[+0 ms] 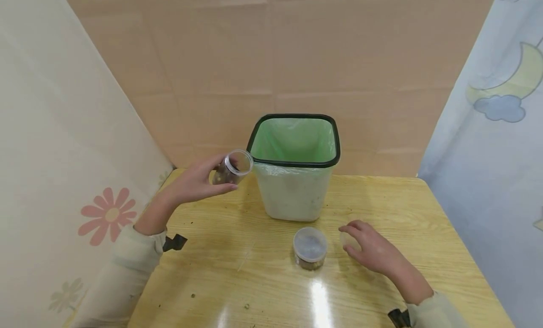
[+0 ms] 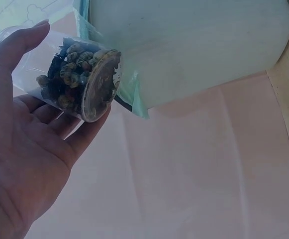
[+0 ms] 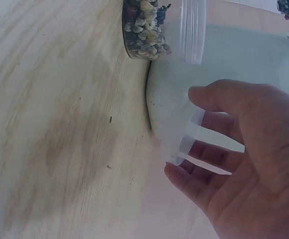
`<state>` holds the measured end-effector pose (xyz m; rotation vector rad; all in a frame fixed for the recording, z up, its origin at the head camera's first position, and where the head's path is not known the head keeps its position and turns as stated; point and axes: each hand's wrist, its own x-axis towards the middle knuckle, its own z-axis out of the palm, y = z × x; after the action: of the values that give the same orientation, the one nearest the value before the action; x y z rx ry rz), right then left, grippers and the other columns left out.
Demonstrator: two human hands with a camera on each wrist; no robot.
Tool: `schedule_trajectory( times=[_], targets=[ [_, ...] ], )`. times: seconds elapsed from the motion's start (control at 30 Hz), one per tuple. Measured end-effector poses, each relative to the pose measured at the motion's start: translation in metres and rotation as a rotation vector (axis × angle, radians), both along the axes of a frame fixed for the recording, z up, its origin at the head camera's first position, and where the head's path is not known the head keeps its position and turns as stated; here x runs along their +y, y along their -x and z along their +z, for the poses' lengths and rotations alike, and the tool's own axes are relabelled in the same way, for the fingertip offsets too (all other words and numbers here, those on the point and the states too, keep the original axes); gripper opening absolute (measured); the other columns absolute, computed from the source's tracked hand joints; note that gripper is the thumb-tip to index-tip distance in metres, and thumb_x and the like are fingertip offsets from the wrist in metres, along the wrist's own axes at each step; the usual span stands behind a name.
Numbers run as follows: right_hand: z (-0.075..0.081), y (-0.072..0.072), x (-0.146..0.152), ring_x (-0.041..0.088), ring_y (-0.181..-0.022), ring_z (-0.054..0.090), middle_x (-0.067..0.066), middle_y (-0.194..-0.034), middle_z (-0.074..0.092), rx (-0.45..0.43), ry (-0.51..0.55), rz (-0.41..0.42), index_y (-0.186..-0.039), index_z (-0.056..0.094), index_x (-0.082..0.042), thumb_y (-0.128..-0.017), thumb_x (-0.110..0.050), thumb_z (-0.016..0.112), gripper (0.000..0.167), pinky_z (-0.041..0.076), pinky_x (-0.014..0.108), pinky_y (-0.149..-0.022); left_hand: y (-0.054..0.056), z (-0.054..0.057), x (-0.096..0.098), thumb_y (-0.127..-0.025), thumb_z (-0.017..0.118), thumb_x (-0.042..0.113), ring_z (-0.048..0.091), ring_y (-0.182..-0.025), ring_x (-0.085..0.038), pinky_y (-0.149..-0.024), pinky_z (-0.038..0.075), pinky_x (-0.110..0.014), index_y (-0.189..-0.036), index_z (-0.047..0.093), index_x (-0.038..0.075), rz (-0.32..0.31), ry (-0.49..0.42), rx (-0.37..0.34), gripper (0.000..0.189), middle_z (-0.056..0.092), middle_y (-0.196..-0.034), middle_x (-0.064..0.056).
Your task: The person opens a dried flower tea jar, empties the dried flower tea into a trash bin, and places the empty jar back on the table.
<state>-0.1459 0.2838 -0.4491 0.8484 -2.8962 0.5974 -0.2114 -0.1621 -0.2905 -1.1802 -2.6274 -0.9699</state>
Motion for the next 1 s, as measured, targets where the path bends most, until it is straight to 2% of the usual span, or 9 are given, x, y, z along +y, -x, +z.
schedule_trajectory(
  times=[0.23,0.33,0.57,0.73,1.0],
  targets=[
    [-0.003,0.002,0.0,0.04,-0.111,0.06,0.018,-0.125,0.059,-0.092,-0.023,0.013,-0.129,0.065,-0.004,-0.091,-0.016,0.074,0.04,0.055,0.053,-0.084,0.003,0.008,0.001,-0.089,0.08,0.027,0.061,-0.086,-0.012,-0.071,0.056,-0.031,-0.121,0.059,0.013,0.026,0.023,0.021,0.04,0.065,-0.098,0.004],
    [-0.004,0.002,0.0,0.037,-0.109,0.06,0.014,-0.122,0.06,-0.122,-0.04,0.022,-0.128,0.065,-0.005,-0.091,-0.016,0.074,0.039,0.055,0.051,-0.083,0.005,0.01,0.002,-0.089,0.08,0.028,0.061,-0.087,-0.012,-0.073,0.056,-0.03,-0.123,0.059,0.012,0.039,0.032,0.022,0.043,0.065,-0.099,0.004],
    [-0.009,0.004,-0.001,0.028,-0.1,0.062,0.008,-0.114,0.061,-0.098,-0.06,0.051,-0.125,0.067,-0.006,-0.089,-0.017,0.078,0.04,0.055,0.045,-0.078,0.011,0.015,0.004,-0.09,0.08,0.027,0.063,-0.088,-0.012,-0.074,0.057,-0.029,-0.124,0.059,0.012,0.038,0.02,-0.001,0.042,0.066,-0.099,0.003],
    [-0.013,0.007,0.0,0.027,-0.099,0.062,0.006,-0.113,0.062,-0.084,-0.081,0.061,-0.125,0.067,-0.006,-0.088,-0.018,0.079,0.041,0.055,0.043,-0.078,0.013,0.019,0.004,-0.089,0.08,0.027,0.063,-0.09,-0.012,-0.076,0.058,-0.029,-0.124,0.059,0.011,0.036,0.017,-0.002,0.044,0.066,-0.098,0.003],
    [-0.014,0.01,0.0,0.027,-0.098,0.062,0.006,-0.112,0.062,-0.121,-0.095,0.063,-0.124,0.066,-0.005,-0.088,-0.018,0.079,0.041,0.055,0.043,-0.077,0.016,0.023,0.005,-0.09,0.079,0.03,0.061,-0.089,-0.014,-0.074,0.057,-0.031,-0.124,0.058,0.011,0.061,-0.004,-0.012,0.044,0.065,-0.099,0.001]
  ],
)
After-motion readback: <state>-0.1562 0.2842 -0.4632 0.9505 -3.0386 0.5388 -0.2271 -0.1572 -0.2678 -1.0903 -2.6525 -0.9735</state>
